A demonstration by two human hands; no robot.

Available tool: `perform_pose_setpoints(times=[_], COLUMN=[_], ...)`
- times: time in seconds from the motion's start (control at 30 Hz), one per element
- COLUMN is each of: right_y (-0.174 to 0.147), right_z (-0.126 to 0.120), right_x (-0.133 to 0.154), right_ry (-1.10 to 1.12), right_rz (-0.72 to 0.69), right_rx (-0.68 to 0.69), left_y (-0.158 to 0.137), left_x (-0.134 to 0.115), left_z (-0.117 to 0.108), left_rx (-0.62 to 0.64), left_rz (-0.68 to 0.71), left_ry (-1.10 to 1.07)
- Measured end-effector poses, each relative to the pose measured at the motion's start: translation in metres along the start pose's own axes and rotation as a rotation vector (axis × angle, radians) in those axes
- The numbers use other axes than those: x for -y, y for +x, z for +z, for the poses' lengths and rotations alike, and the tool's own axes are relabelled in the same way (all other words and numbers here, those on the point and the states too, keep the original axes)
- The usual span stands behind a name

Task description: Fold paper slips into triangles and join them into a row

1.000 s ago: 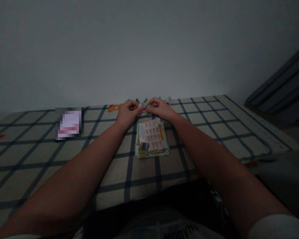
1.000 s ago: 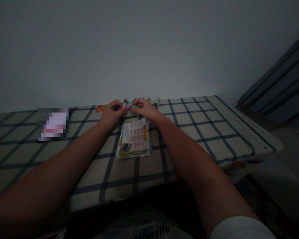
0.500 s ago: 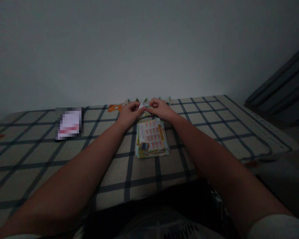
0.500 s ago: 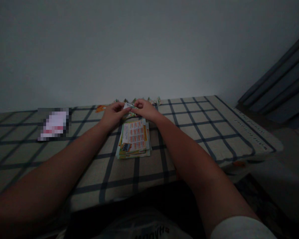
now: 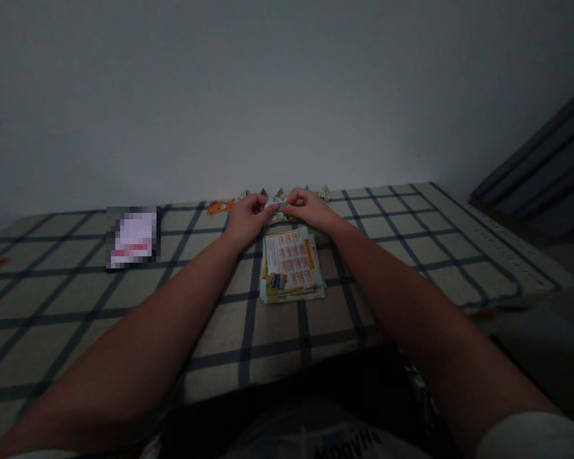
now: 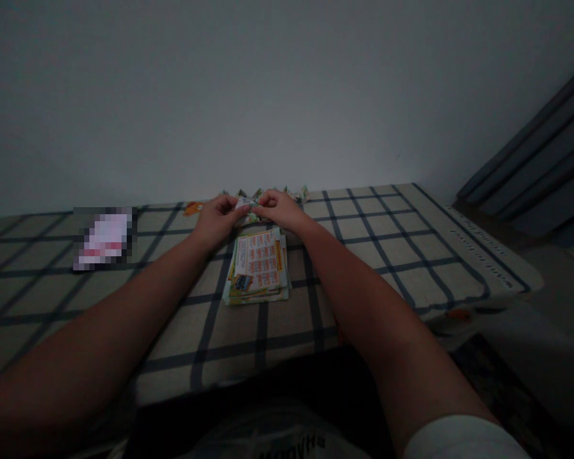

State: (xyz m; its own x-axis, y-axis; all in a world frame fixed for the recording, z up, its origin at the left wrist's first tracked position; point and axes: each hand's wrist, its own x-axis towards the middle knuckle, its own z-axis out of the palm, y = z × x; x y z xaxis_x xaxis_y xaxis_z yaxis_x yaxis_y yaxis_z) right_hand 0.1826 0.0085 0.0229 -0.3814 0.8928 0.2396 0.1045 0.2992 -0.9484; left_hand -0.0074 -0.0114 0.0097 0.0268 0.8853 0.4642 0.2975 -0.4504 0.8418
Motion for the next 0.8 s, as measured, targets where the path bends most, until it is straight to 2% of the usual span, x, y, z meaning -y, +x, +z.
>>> perform_pose_setpoints(times=[0.37,0.6,0.8], right_y=[0.001,0.004,0.002], right_z=[-0.001,-0.003,-0.001], right_x=[-0.002,-0.01,-0.005], right_ry=[0.004,-0.153,-0.12], right_rz=[0.0,-0.124,-0.049], right_rx=[0.011,0.104,0.073], left_y=[0.0,0.001,0.004], left_x=[-0.002,0.003,0.011], left_z=[-0.001,0.0,0.001], left_rx=[-0.021,0.047,0.081], left_rz=[0.039,0.035,0.005], left_ry=[0.057,0.016,-0.052])
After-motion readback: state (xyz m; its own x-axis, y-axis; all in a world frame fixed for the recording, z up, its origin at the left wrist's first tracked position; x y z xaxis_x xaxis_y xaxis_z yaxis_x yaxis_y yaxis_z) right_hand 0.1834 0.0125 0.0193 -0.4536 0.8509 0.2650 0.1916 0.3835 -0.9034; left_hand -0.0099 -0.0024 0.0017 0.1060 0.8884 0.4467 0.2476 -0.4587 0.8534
